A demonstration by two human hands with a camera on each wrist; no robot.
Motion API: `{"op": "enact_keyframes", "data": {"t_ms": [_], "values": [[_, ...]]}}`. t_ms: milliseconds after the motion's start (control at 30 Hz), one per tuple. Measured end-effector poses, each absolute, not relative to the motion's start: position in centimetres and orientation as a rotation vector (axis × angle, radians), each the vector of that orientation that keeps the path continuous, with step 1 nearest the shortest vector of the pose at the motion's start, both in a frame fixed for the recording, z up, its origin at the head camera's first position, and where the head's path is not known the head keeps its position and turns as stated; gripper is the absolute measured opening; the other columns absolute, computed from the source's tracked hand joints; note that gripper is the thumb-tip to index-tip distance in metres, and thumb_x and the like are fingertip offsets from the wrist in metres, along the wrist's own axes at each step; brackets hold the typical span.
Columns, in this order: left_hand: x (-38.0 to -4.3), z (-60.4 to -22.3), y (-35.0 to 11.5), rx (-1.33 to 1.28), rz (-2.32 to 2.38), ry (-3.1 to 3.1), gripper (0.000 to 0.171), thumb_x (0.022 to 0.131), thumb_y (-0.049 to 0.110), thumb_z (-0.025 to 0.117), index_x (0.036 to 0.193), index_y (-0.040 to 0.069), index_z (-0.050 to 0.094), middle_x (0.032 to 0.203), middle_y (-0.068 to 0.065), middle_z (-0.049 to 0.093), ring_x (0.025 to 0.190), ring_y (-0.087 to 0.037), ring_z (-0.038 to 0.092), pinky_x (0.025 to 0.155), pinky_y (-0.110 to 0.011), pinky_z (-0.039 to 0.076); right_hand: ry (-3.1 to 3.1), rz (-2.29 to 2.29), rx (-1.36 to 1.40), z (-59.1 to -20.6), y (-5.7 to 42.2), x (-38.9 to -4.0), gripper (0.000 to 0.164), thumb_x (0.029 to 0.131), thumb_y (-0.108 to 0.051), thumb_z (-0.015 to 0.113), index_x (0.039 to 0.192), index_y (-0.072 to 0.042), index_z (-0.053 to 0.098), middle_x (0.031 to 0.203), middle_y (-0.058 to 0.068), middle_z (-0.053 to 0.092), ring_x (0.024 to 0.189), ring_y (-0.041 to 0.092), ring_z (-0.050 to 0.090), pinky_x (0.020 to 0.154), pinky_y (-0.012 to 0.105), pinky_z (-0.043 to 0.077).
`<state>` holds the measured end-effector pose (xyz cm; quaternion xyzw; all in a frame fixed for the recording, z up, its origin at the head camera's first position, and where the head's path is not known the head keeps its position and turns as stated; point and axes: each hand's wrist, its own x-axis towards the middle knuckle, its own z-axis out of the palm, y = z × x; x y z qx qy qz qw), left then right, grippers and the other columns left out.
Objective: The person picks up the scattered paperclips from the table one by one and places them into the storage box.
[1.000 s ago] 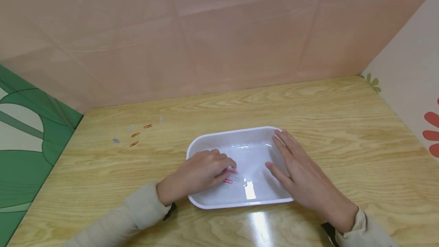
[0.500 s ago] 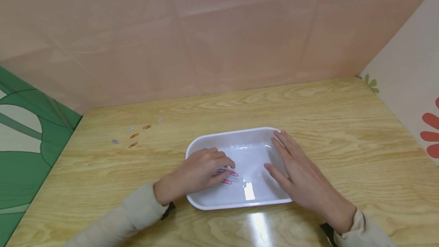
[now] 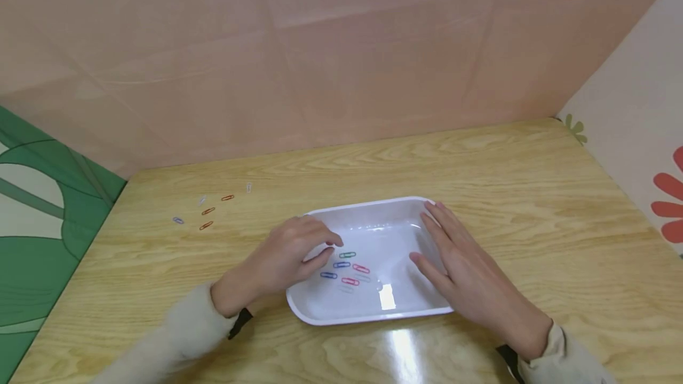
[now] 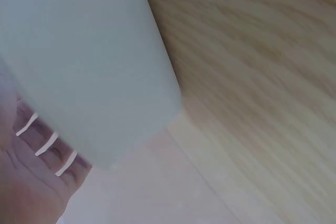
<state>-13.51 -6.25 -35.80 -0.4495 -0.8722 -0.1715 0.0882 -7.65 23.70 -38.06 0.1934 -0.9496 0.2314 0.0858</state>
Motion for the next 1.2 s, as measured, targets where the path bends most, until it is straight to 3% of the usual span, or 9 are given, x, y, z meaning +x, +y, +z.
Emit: {"op": "enact_keyframes", "data": {"t_ms": [167, 400, 933, 1200], "values": [[-13.6, -35.3, -7.9, -1.269, -0.529, -2.554, 0.016, 0.090, 0.010, 0.069, 0.104, 0.016, 0.073, 0.100, 0.005, 0.073, 0.092, -0.013, 0.063, 0.086, -0.029, 0.055, -2.832, 0.694, 0.583, -38.1, 23.8, -7.7, 0.070, 0.099, -0.031, 0.060, 0.155, -0.003, 0.029, 0.164, 0.014, 0.023, 0.154, 0.030, 0.016, 0.127, 0.026, 0.003], [-14.0, -35.0, -10.8, -1.176, -0.509, -2.492, 0.017, 0.087, 0.009, 0.072, 0.104, 0.012, 0.072, 0.100, 0.002, 0.074, 0.095, -0.015, 0.066, 0.080, -0.029, 0.056, -2.841, 0.697, 0.581, -38.0, 23.7, -7.7, 0.070, 0.099, -0.032, 0.060, 0.155, -0.003, 0.029, 0.163, 0.015, 0.024, 0.153, 0.031, 0.017, 0.127, 0.027, 0.004], [-15.3, -37.1, -16.8, -1.066, -0.362, -2.557, 0.026, 0.080, 0.004, 0.078, 0.105, 0.005, 0.071, 0.098, -0.006, 0.074, 0.090, -0.022, 0.069, 0.080, -0.037, 0.059, -2.856, 0.714, 0.567, -38.0, 23.8, -7.7, 0.069, 0.100, -0.032, 0.059, 0.154, -0.002, 0.029, 0.164, 0.015, 0.023, 0.154, 0.031, 0.015, 0.128, 0.033, 0.007], [-15.8, -37.0, -19.0, -0.943, -0.244, -2.667, 0.026, 0.081, 0.007, 0.078, 0.107, 0.005, 0.071, 0.103, -0.009, 0.074, 0.094, -0.026, 0.070, 0.084, -0.041, 0.060, -2.865, 0.726, 0.562, -38.0, 23.6, -7.8, 0.069, 0.100, -0.033, 0.058, 0.155, -0.003, 0.028, 0.164, 0.013, 0.022, 0.154, 0.031, 0.016, 0.127, 0.042, 0.012]]}}
